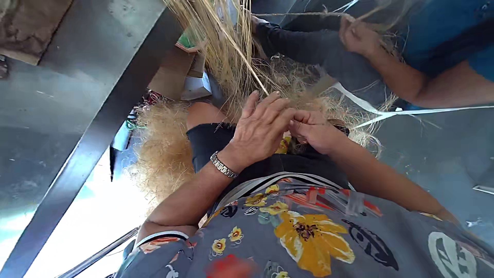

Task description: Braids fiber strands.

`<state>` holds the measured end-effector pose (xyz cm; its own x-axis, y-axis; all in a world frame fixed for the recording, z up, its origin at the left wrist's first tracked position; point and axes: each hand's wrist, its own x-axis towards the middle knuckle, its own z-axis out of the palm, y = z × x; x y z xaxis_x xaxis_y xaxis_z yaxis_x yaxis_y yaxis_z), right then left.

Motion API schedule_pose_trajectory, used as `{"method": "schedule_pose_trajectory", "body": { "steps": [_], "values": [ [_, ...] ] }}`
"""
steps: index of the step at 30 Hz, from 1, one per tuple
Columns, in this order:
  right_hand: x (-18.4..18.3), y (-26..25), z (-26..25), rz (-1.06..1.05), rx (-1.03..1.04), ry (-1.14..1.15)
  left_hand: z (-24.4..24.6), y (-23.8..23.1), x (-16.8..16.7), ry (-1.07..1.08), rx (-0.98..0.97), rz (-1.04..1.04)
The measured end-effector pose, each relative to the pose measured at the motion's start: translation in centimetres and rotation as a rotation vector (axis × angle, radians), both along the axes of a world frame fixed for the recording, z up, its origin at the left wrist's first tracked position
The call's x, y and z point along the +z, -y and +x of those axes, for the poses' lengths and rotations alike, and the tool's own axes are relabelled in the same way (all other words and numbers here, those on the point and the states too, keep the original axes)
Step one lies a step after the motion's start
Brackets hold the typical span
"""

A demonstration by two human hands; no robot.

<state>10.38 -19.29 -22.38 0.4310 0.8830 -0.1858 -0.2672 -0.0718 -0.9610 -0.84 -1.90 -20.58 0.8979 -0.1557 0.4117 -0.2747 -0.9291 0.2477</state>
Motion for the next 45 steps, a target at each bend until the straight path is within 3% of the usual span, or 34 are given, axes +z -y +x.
{"method": "schedule_pose_trajectory", "body": {
  "steps": [4,8,11,15,19,24,29,32,34,36,39,45],
  "values": [
    [-0.1,3.2,0.2,-0.086,-0.011,0.458,1.9,0.3,0.3,-0.129,-0.182,0.119],
    [-2.4,9.6,2.1,-0.285,-0.1,0.747,1.3,-0.3,0.1,-0.156,-0.125,0.139],
    [-5.7,16.2,4.4,-0.548,-0.239,0.667,0.6,-0.7,-0.5,-0.217,-0.032,0.139],
    [-10.3,25.5,5.7,-1.066,-0.431,0.535,0.2,-1.0,-0.8,-0.302,0.022,0.123],
    [-12.1,30.1,4.6,-1.361,-0.505,0.444,0.1,-1.2,-1.0,-0.305,0.055,0.117],
    [-9.2,27.5,4.5,-1.1,-0.669,0.529,-0.1,-0.3,-0.7,-0.375,0.067,0.091],
    [-5.5,20.5,4.4,-0.65,-0.73,0.946,0.1,2.3,-1.3,-0.41,0.01,0.083],
    [-4.3,13.4,1.9,-0.221,-0.645,1.125,0.2,3.4,-1.8,-0.407,-0.058,0.072],
    [-4.3,8.8,-0.8,-0.076,-0.461,1.106,0.5,3.9,-2.1,-0.387,-0.103,0.064],
    [-5.2,5.9,-2.9,-0.017,-0.276,1.038,0.5,4.3,-2.2,-0.357,-0.131,0.056],
    [-6.6,6.1,-2.3,0.02,-0.165,0.894,-0.1,3.5,-1.9,-0.398,-0.076,0.041],
    [-10.6,16.4,4.6,-0.44,-0.34,0.635,-1.9,-0.2,-2.1,-0.56,0.17,-0.066]
  ]
}}
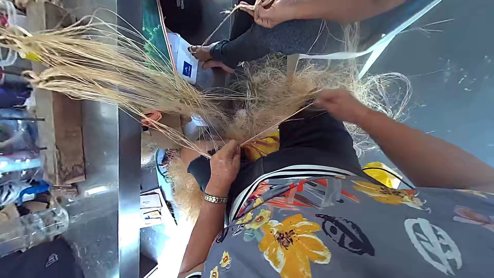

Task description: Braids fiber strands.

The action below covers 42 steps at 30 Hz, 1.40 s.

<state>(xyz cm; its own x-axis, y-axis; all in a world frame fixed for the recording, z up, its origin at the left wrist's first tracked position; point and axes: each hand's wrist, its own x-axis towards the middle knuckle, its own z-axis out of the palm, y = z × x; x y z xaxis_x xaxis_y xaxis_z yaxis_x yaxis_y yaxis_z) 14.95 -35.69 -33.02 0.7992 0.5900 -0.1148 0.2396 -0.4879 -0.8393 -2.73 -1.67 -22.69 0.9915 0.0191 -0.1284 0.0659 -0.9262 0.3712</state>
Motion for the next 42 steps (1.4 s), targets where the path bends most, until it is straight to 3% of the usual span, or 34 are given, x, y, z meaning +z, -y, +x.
{"method": "schedule_pose_trajectory", "body": {
  "steps": [4,7,10,14,19,23,28,32,36,42],
  "values": [
    [-2.6,7.6,2.0,-0.415,-0.252,-0.088,-0.5,-0.8,-0.4,0.013,0.073,-0.033],
    [-3.9,10.6,1.4,-0.604,-0.442,-0.169,-0.7,-0.9,-0.4,0.005,0.098,-0.045],
    [-5.3,13.0,0.8,-0.653,-0.626,-0.242,-0.8,-0.9,-0.2,-0.04,0.144,-0.061],
    [-4.6,13.2,0.7,-0.577,-0.683,-0.213,-1.1,-0.8,-0.1,-0.044,0.156,-0.09],
    [-1.2,9.2,1.6,-0.336,-0.522,0.031,-1.3,-0.5,-0.3,-0.011,0.128,-0.102],
    [1.6,3.2,1.5,-0.122,-0.337,0.243,-1.3,-0.2,-0.3,0.016,0.113,-0.109],
    [4.6,-7.8,-3.0,0.277,0.1,0.443,-1.3,0.5,-0.2,0.032,0.058,-0.078],
    [4.8,-13.7,-6.3,0.333,0.481,0.371,-1.2,1.0,0.0,0.077,-0.015,-0.079],
    [3.4,-11.6,-6.3,0.381,0.514,0.171,-1.9,-0.7,0.9,0.114,0.012,-0.047],
    [1.5,-1.0,-1.4,0.065,0.203,0.059,-4.4,-7.1,3.8,0.219,0.23,0.022]
  ]
}}
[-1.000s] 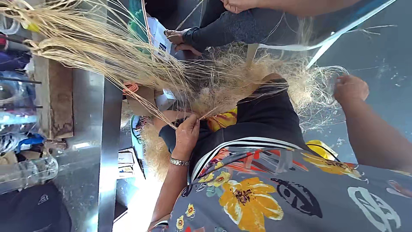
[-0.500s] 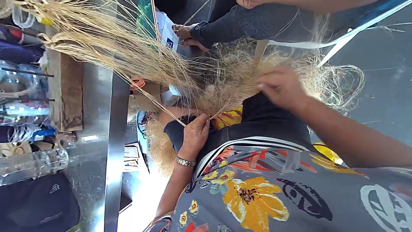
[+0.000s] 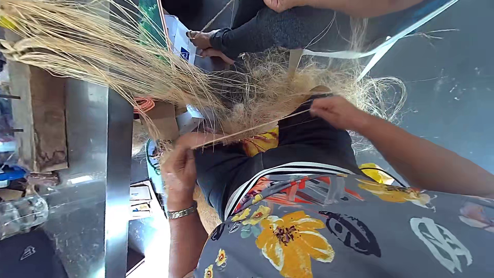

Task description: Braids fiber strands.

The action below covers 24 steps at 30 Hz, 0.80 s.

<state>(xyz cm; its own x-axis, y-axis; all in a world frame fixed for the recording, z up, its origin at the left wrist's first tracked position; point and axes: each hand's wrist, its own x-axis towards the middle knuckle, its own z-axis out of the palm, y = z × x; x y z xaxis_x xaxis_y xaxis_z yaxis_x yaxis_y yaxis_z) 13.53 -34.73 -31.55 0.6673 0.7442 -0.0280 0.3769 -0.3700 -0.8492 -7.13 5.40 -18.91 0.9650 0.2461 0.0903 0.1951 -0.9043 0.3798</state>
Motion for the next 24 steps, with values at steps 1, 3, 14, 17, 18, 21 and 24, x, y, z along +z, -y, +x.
{"method": "schedule_pose_trajectory", "body": {
  "steps": [1,3,14,17,18,21,24],
  "values": [
    [-0.5,2.0,0.8,-0.058,-0.087,-0.002,-0.5,-0.8,0.6,0.023,0.044,0.028],
    [-0.7,5.4,2.3,-0.22,-0.237,-0.038,-1.2,-1.7,1.8,0.077,0.119,0.07],
    [-6.9,14.8,2.3,-0.727,-0.619,-0.215,-2.9,-3.7,2.7,0.253,0.225,0.101],
    [-8.5,17.4,0.6,-0.805,-0.668,-0.308,-3.8,-4.8,2.9,0.295,0.267,0.079],
    [-9.4,18.5,0.0,-0.832,-0.681,-0.333,-4.1,-5.0,3.1,0.306,0.284,0.073],
    [-11.8,21.3,-1.3,-0.87,-0.726,-0.42,-4.3,-4.6,3.4,0.291,0.318,0.087],
    [-10.1,20.3,-1.1,-0.823,-0.836,-0.38,-3.9,-2.7,3.1,0.16,0.28,0.091]
  ]
}}
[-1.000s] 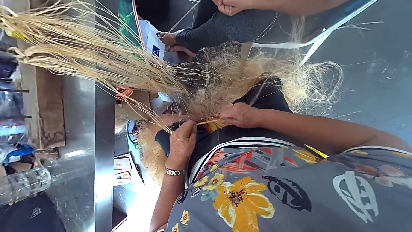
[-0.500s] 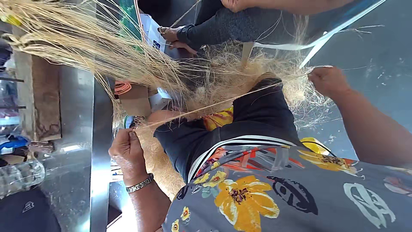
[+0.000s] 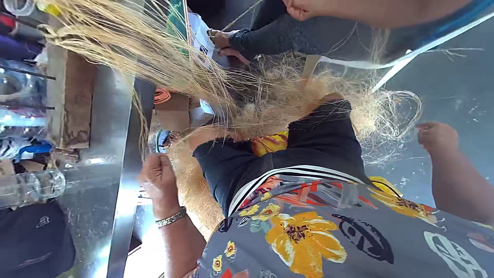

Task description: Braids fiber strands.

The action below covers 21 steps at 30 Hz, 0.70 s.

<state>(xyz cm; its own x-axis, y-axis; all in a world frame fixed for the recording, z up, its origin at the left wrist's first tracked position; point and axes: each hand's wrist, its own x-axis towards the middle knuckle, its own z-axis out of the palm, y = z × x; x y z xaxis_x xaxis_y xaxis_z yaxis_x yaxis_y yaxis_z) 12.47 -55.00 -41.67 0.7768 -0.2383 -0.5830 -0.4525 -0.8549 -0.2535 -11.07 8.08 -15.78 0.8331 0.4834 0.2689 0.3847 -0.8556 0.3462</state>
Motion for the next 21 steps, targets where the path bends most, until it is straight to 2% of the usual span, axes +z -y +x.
{"method": "schedule_pose_trajectory", "body": {
  "steps": [4,7,10,12,15,17,18,21],
  "values": [
    [4.9,-4.4,2.6,0.105,-0.001,0.243,1.8,3.6,-1.5,-0.118,-0.133,-0.035],
    [8.2,-8.5,4.8,0.227,0.134,0.459,3.0,6.3,-2.6,-0.171,-0.252,-0.049],
    [11.6,-14.6,5.3,0.379,0.392,0.686,4.0,8.2,-3.7,-0.198,-0.402,-0.032],
    [13.6,-19.6,4.0,0.556,0.585,0.773,4.7,9.2,-4.7,-0.173,-0.52,-0.004],
    [14.4,-26.9,1.5,0.767,0.898,0.867,5.7,10.6,-5.9,-0.166,-0.664,-0.019],
    [13.6,-30.7,1.9,0.768,1.027,0.82,6.2,10.9,-7.1,-0.179,-0.724,-0.084],
    [13.2,-32.2,2.8,0.727,1.046,0.713,6.3,10.8,-7.7,-0.186,-0.744,-0.123],
    [11.6,-35.3,7.7,0.539,0.951,0.365,6.6,10.5,-9.2,-0.191,-0.771,-0.177]
  ]
}}
